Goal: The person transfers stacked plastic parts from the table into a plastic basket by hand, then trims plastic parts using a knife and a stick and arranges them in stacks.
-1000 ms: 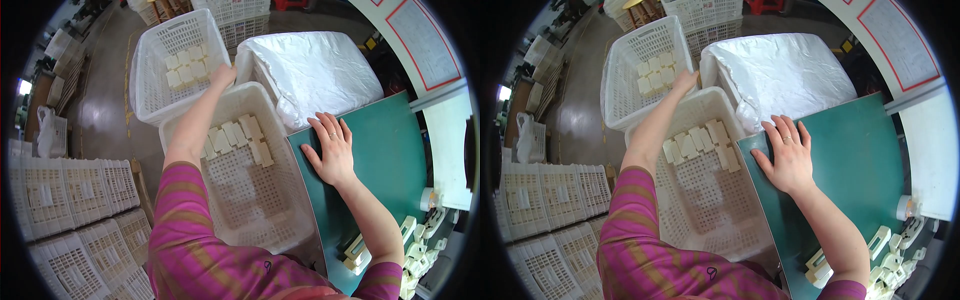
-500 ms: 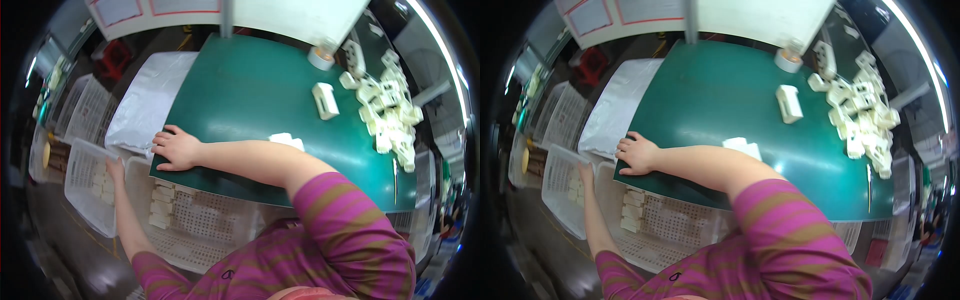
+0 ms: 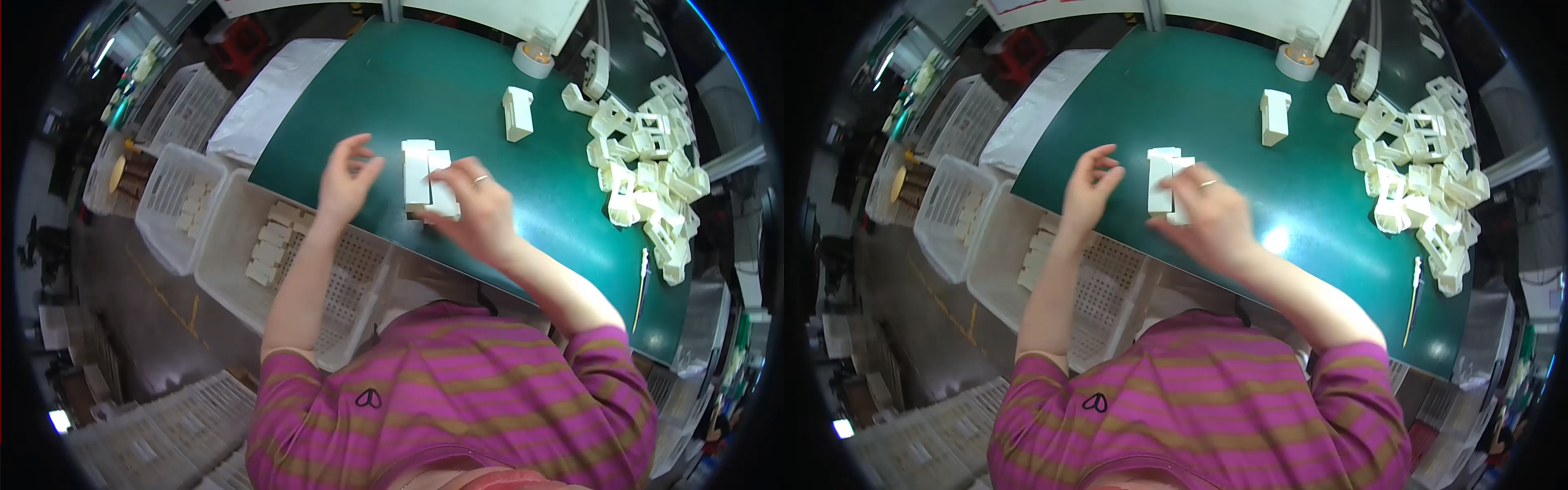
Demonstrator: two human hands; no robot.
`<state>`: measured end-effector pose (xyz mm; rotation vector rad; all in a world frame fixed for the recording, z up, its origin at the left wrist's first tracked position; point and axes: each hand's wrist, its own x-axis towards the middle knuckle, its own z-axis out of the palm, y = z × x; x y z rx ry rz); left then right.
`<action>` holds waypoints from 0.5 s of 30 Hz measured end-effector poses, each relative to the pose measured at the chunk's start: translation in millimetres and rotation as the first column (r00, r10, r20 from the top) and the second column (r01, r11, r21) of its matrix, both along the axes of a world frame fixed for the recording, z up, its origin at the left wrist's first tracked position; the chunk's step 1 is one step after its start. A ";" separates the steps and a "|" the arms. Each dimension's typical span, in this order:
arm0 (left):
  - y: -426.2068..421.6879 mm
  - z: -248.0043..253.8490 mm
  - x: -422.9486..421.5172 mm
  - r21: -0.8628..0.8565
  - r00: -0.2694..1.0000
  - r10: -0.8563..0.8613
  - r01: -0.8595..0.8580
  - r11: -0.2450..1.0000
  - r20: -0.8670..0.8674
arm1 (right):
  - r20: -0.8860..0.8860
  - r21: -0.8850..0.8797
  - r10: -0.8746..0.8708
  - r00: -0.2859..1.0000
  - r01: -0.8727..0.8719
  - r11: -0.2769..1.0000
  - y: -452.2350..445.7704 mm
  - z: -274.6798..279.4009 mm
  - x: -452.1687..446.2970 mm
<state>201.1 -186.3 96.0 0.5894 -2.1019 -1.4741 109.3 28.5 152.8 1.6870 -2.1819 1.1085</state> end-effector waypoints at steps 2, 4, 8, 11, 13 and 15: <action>27.7 -6.5 -14.0 -0.031 0.993 0.060 -0.057 0.998 0.098 | 0.031 0.037 -0.106 0.994 0.104 0.994 19.1 -14.9 -18.5; 46.5 -24.7 -28.0 0.009 0.995 -0.019 0.018 1.000 0.100 | 0.144 0.224 -0.112 0.983 0.078 0.971 28.3 -33.9 -19.1; 59.3 -19.5 -31.1 0.113 0.988 -0.003 -0.014 0.993 0.156 | 0.144 0.121 0.072 0.987 -0.090 0.989 18.1 -57.6 -30.9; 53.9 -29.2 -39.1 0.172 0.988 -0.118 0.101 0.980 0.096 | 0.102 0.052 0.162 0.982 -0.167 0.985 17.1 -75.9 -40.4; 56.3 -40.8 -47.7 0.307 0.995 -0.044 0.013 0.952 0.093 | 0.158 0.233 0.014 0.987 -0.051 0.971 19.8 -66.0 -31.4; 52.0 -26.1 -47.3 0.356 0.990 -0.019 -0.033 0.934 0.142 | 0.153 0.125 0.098 0.983 -0.117 0.985 13.3 -74.3 -38.6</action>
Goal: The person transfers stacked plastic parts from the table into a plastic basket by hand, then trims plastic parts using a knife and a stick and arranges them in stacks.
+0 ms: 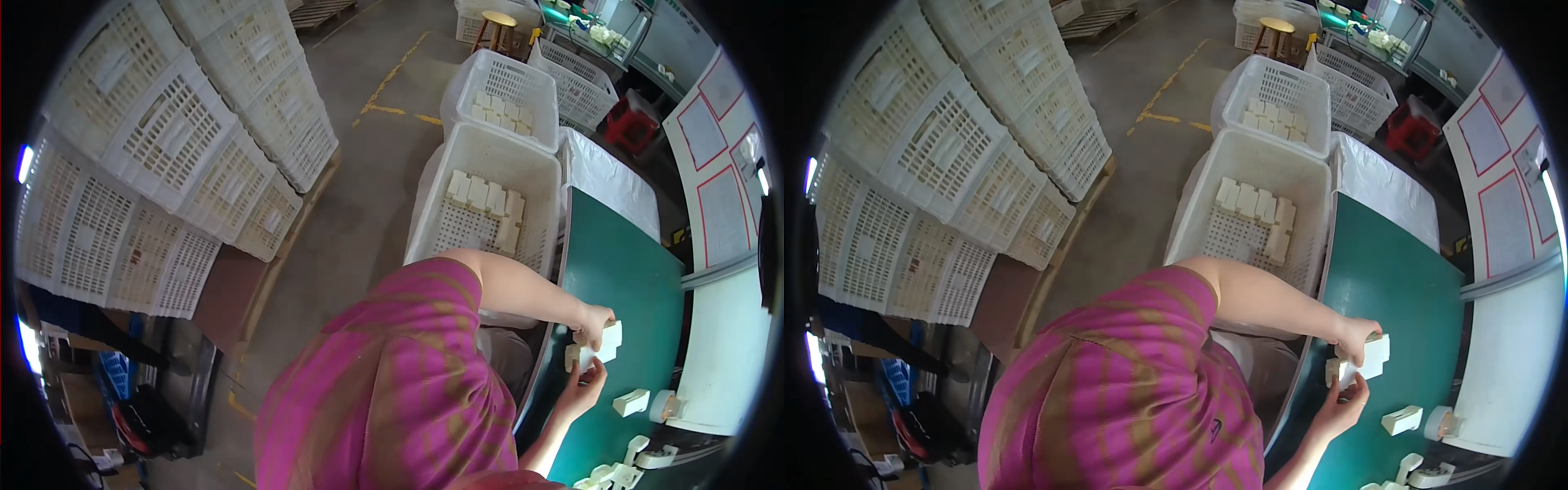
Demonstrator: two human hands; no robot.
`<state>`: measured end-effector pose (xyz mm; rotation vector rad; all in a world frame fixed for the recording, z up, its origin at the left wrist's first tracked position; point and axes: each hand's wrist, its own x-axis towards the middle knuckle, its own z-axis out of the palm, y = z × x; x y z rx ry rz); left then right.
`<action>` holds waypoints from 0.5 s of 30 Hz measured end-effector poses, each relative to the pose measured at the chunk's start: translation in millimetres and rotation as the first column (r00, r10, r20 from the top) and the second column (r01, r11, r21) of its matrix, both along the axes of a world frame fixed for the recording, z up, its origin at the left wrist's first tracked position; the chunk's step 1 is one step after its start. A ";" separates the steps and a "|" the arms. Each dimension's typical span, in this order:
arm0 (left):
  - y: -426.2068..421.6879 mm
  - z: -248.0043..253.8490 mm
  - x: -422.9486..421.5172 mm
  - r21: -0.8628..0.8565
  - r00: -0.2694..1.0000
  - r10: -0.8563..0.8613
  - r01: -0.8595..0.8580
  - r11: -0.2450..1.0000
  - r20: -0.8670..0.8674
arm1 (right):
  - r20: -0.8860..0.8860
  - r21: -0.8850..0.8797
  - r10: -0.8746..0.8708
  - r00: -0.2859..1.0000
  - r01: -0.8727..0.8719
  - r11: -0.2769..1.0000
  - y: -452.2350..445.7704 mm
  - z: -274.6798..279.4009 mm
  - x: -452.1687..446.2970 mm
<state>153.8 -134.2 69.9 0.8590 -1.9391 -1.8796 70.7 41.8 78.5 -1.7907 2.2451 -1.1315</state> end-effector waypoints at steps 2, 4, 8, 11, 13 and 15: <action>-8.0 -4.4 2.1 0.072 1.000 0.021 -0.022 0.997 0.020 | -0.041 0.024 0.063 0.997 -0.062 0.998 -2.7 -7.2 -8.8; -26.6 -10.1 6.3 0.081 0.997 0.075 -0.074 0.994 -0.016 | 0.259 -0.081 0.176 0.950 -0.160 0.984 -2.7 -2.5 5.5; -124.7 10.6 63.3 0.212 0.976 0.001 0.046 0.976 -0.217 | 0.235 0.005 0.157 0.959 -0.162 0.987 8.2 2.2 -1.4; -226.4 29.1 103.4 0.052 0.991 0.050 -0.044 0.998 -0.126 | 0.232 0.034 0.056 0.971 -0.066 0.997 8.0 -9.4 -6.5; -271.9 54.1 124.4 -0.074 0.997 0.043 -0.038 0.997 0.068 | 0.160 0.022 0.065 0.985 -0.069 0.997 2.5 -13.5 -6.7; -297.0 67.9 134.3 -0.019 0.988 0.088 -0.086 0.996 0.123 | 0.098 0.000 0.092 0.991 -0.092 0.996 -4.2 -8.6 -2.8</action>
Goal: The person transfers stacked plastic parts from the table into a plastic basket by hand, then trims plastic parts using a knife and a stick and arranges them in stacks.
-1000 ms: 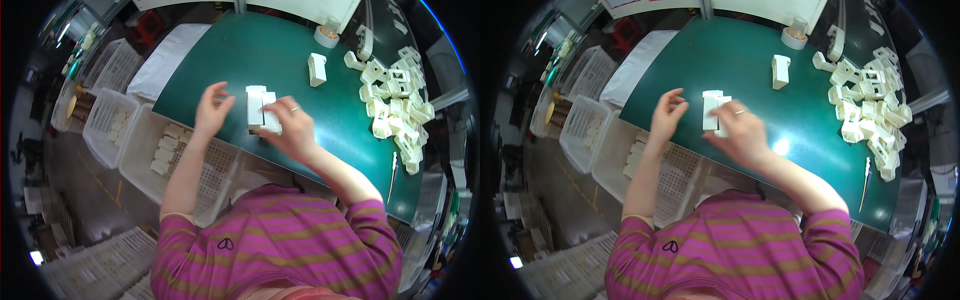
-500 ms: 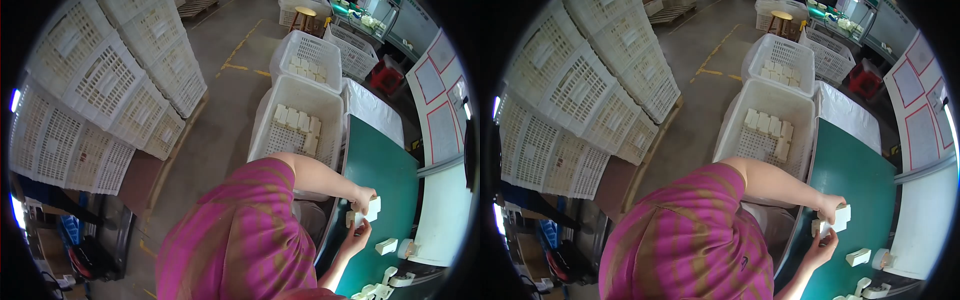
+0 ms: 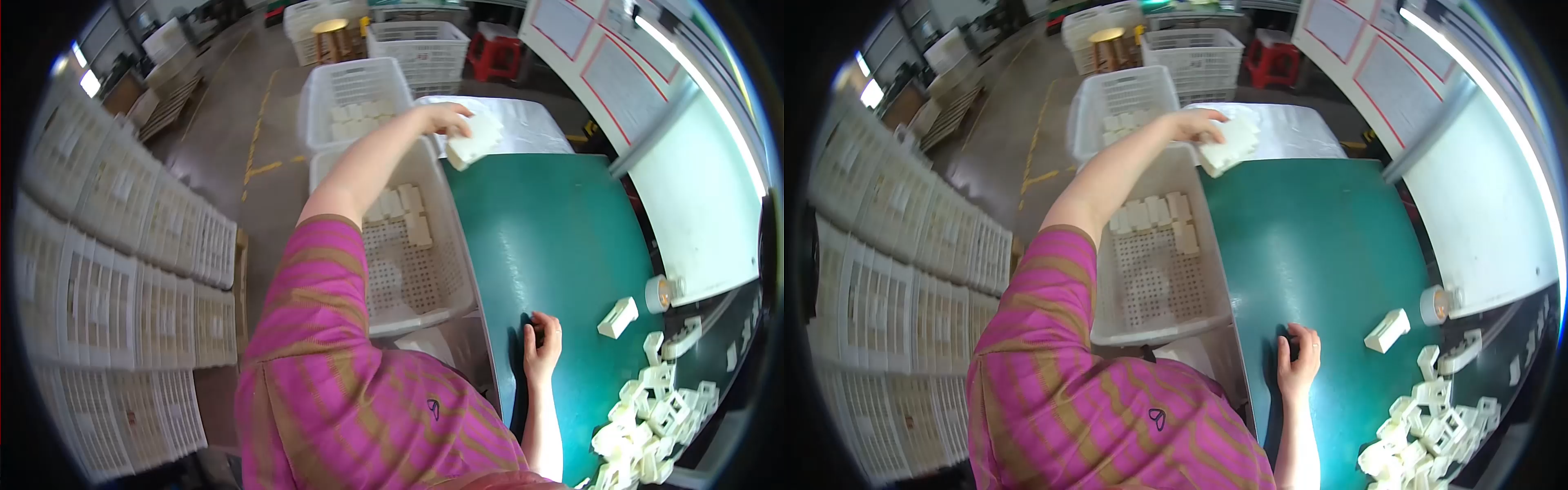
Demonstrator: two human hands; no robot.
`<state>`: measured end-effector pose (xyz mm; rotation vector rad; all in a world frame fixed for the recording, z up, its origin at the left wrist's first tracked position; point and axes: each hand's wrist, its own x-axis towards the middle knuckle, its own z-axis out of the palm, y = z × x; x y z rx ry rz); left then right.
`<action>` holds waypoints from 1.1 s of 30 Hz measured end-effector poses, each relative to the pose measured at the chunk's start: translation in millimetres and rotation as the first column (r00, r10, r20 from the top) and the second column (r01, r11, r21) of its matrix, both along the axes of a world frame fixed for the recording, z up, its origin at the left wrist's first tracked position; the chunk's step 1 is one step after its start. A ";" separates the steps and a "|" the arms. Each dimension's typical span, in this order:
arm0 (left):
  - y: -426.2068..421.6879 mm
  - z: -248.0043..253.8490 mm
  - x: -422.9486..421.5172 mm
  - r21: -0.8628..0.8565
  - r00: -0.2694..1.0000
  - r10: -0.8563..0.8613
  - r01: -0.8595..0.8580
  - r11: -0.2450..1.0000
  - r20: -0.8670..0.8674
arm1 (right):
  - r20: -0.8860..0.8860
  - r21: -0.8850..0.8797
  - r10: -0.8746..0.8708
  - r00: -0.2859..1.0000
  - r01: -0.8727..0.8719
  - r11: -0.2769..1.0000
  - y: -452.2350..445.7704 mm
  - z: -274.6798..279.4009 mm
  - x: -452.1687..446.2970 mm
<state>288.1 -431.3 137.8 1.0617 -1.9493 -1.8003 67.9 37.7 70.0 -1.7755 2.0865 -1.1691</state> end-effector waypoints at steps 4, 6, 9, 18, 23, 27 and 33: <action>-20.9 -8.2 -19.3 0.021 0.992 -0.120 0.119 0.993 0.041 | 0.058 -0.013 -0.031 0.998 0.032 0.999 -3.7 5.0 2.0; -1.0 -6.8 -24.9 0.037 0.974 -0.215 0.213 0.976 0.073 | 0.025 -0.007 -0.045 0.999 0.045 0.999 -4.8 5.2 -0.4; -4.1 -42.9 -22.6 -0.044 0.924 -0.373 0.377 0.925 0.082 | -0.055 -0.019 0.001 0.999 -0.002 1.000 -5.1 -1.0 -7.4; -32.7 -51.4 -21.6 -0.096 0.906 -0.407 0.418 0.903 0.117 | -0.042 -0.173 -0.027 0.999 0.020 0.985 6.4 -21.6 -12.6; 12.1 -4.5 -82.6 -0.607 0.990 -0.109 0.033 0.794 -0.088 | 0.282 -0.437 -0.016 0.959 0.143 0.888 36.2 37.5 4.7; 207.8 19.9 -153.9 -0.430 0.860 -0.489 0.390 0.814 -0.145 | 0.174 -0.875 -0.096 0.980 0.198 0.442 171.0 177.4 35.2; 438.5 -21.4 -227.2 -0.361 0.475 -0.880 0.823 0.439 0.011 | -0.032 -0.889 -0.584 0.811 0.244 0.388 323.7 227.9 99.6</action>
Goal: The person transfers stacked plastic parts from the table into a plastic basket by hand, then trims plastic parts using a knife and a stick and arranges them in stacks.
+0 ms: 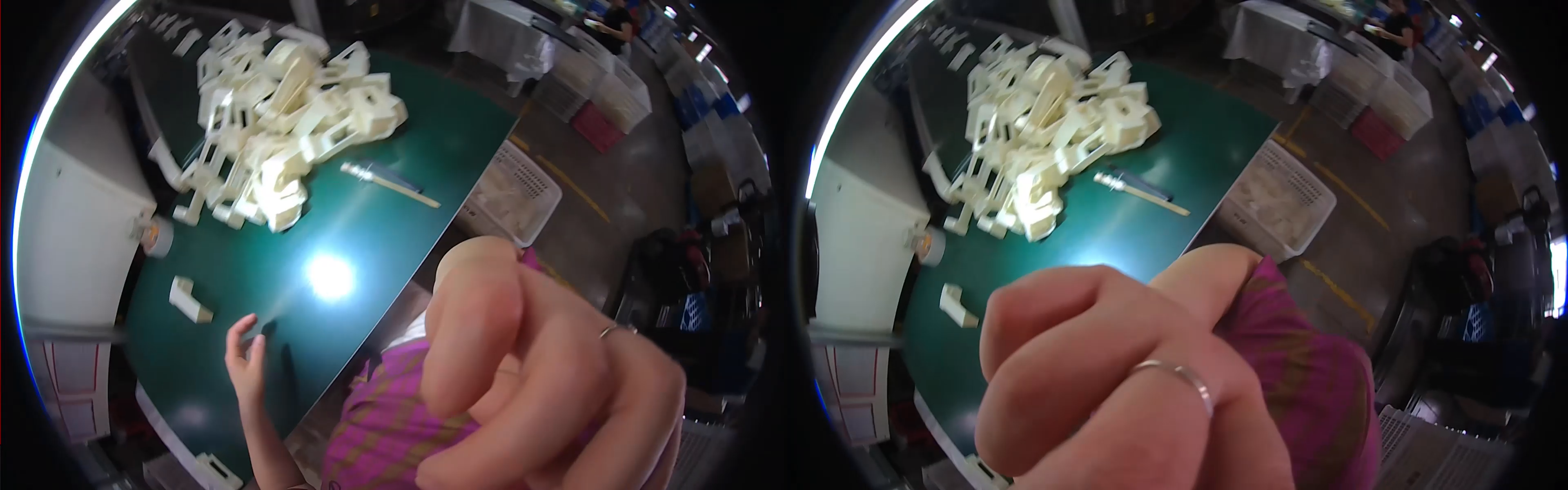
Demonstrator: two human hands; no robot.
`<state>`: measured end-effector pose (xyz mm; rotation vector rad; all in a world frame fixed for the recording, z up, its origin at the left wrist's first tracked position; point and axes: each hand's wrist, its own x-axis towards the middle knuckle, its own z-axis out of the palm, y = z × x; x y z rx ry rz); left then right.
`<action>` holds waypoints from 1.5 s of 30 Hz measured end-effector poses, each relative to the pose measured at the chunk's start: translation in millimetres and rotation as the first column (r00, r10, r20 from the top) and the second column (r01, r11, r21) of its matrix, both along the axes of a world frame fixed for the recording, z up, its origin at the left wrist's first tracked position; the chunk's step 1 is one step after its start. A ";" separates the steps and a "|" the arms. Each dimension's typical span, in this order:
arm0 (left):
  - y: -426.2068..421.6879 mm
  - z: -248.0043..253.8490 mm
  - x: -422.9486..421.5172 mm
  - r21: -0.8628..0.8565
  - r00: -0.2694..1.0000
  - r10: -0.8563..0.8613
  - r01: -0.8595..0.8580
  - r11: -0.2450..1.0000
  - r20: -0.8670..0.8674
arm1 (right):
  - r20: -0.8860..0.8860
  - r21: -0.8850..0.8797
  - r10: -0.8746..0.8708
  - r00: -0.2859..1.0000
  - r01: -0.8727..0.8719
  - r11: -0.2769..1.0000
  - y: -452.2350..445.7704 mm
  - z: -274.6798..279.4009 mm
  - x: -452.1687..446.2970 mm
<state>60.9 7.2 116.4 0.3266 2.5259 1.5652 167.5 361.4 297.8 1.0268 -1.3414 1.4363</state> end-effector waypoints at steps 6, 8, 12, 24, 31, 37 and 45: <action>176.7 -2.3 -23.7 -0.003 0.897 -0.435 0.437 0.900 -0.081 | 0.028 0.097 -0.294 0.955 0.291 0.952 75.0 14.0 26.0; 208.6 -4.0 -31.1 0.000 0.885 -0.463 0.464 0.886 -0.048 | 0.034 0.116 -0.344 0.938 0.338 0.934 93.0 16.2 24.9; 240.9 -17.4 -39.9 -0.046 0.883 -0.445 0.444 0.895 -0.149 | 0.065 0.141 -0.394 0.917 0.382 0.913 123.7 16.2 17.2; 254.4 -49.2 -33.3 -0.102 0.923 -0.317 0.301 0.948 -0.218 | 0.321 0.088 -0.477 0.818 0.476 0.875 183.1 -0.6 -12.8; 306.2 -17.4 3.3 0.009 0.761 -0.648 0.648 0.761 0.027 | 0.686 0.239 -0.528 0.501 0.530 0.813 184.4 -158.8 -120.3; 290.3 -48.5 -5.1 0.110 0.717 -0.683 0.696 0.709 -0.139 | 0.653 0.519 -0.719 0.237 0.552 0.653 167.3 -237.3 -116.1; 285.1 1.3 -1.3 0.222 0.805 -0.567 0.528 0.820 0.175 | 0.500 0.614 -0.839 0.217 0.594 0.520 155.1 -239.9 -116.2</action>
